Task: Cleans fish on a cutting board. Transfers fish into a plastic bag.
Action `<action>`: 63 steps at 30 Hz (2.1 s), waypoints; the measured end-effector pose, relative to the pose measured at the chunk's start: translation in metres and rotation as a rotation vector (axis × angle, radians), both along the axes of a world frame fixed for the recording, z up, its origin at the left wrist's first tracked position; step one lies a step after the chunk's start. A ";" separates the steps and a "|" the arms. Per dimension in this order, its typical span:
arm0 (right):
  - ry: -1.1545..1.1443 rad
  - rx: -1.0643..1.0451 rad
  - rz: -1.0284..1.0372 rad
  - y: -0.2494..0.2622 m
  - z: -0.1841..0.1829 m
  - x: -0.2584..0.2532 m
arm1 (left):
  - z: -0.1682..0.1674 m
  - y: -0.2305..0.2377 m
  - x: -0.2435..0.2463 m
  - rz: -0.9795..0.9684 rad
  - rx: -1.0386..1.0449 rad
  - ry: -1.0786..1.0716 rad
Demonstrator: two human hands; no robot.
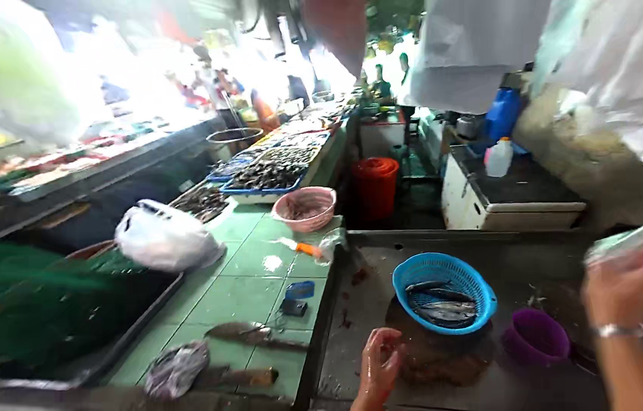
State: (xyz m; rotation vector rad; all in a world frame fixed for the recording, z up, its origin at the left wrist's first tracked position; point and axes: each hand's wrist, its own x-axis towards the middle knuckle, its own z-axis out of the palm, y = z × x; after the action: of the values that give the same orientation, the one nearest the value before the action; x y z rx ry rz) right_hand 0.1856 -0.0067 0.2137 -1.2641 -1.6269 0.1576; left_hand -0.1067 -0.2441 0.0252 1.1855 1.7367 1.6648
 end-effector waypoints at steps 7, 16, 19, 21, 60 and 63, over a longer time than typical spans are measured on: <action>0.382 -1.210 1.258 -0.134 -0.108 -0.097 | 0.043 -0.032 0.003 -0.530 -0.080 0.139; 0.559 -1.083 1.027 -0.019 -0.117 -0.058 | 0.010 -0.073 -0.040 -0.151 -0.052 -0.400; 0.457 -0.730 0.656 -0.038 -0.136 -0.080 | 0.017 -0.047 -0.012 0.189 -0.004 -0.505; 0.321 -0.708 0.885 -0.089 -0.135 -0.104 | 0.019 -0.029 0.013 0.185 -0.001 -0.535; -0.736 -1.127 1.336 -0.083 -0.195 -0.139 | -0.055 -0.090 -0.026 0.062 -0.679 0.377; -0.540 -0.889 1.351 -0.010 -0.180 -0.137 | -0.057 -0.100 -0.037 0.061 -0.789 0.409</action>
State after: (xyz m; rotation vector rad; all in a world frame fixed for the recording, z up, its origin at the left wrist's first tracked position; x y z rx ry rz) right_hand 0.0486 -0.0166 0.0337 -0.5231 -2.8119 1.6071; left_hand -0.1434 -0.3440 -0.0321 1.1095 2.3623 0.6237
